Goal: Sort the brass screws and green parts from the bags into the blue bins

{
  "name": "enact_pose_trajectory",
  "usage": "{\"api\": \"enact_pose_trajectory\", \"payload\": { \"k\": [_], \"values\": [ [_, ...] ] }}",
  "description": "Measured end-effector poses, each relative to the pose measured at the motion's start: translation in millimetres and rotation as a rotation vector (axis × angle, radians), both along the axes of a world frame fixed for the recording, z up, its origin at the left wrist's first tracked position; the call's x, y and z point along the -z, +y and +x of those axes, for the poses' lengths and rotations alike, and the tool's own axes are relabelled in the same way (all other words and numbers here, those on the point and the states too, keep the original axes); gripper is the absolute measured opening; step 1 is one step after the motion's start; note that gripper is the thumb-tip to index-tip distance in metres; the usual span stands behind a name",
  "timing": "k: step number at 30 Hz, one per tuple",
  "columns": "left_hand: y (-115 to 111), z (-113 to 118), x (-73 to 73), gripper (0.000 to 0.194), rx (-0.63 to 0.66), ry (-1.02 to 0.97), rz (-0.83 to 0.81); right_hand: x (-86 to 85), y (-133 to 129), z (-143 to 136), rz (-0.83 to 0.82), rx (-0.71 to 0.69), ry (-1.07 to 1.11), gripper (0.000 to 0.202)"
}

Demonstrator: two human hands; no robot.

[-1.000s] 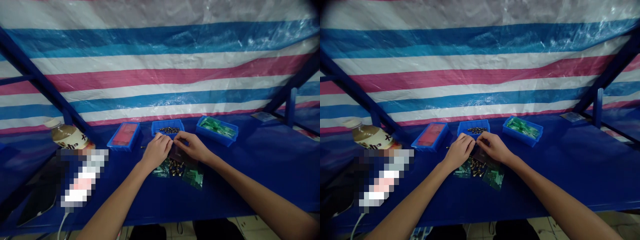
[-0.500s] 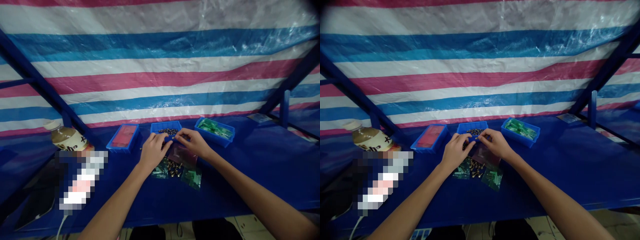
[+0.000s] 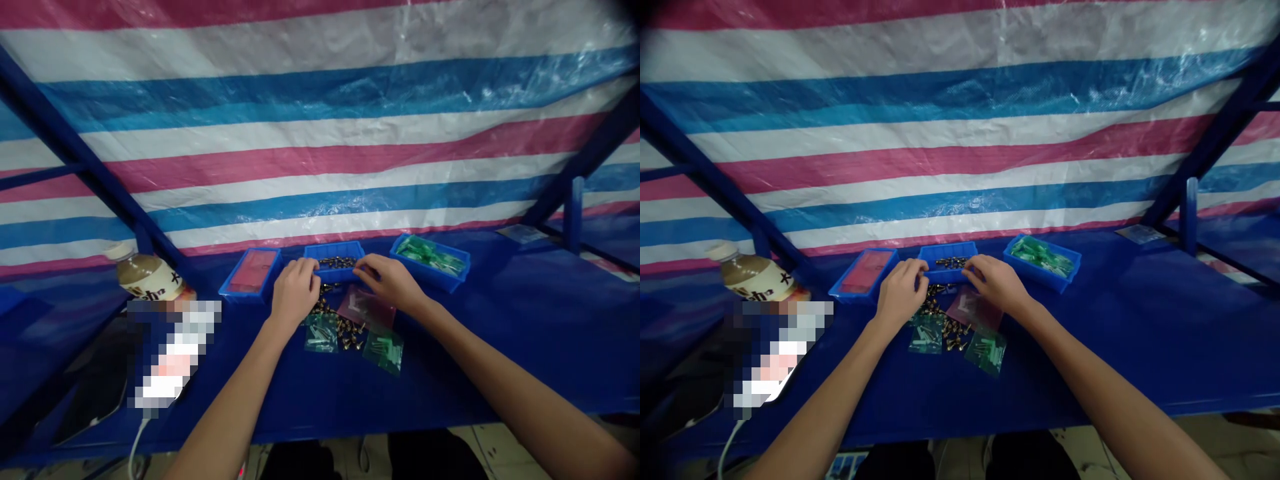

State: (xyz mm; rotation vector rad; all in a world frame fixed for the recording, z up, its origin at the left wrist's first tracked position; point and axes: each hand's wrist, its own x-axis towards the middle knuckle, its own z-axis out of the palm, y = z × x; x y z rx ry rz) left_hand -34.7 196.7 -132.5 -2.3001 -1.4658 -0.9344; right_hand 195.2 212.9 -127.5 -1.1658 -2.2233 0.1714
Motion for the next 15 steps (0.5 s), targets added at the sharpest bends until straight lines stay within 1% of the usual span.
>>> {"api": "enact_pose_trajectory", "payload": {
  "k": [2, 4, 6, 8, 12, 15],
  "values": [
    [-1.6, -0.2, -0.8, 0.017, 0.078, 0.07, -0.051, -2.5, -4.6, 0.8, -0.048, 0.001, -0.172, 0.025],
    [-3.6, 0.7, -1.3, 0.018, 0.15, 0.129, -0.083, -4.6, -8.8, 3.4, -0.082, 0.033, -0.355, 0.031],
    [-5.4, 2.4, -1.1, 0.02, 0.193, 0.154, -0.101, -6.5, -11.7, 6.7, -0.109, 0.072, -0.468, 0.038],
    [-6.6, 4.2, -0.3, 0.021, 0.211, 0.147, -0.111, -8.1, -12.5, 9.3, -0.16, 0.073, -0.494, 0.04],
    [-7.0, 6.5, 2.5, 0.023, 0.224, 0.104, -0.124, -8.7, -8.5, 10.9, -0.328, 0.031, -0.444, 0.028],
    [-6.3, 7.3, 4.8, 0.023, 0.24, 0.078, -0.134, -6.7, -5.2, 11.5, -0.453, 0.005, -0.38, 0.024]
  ]
}}
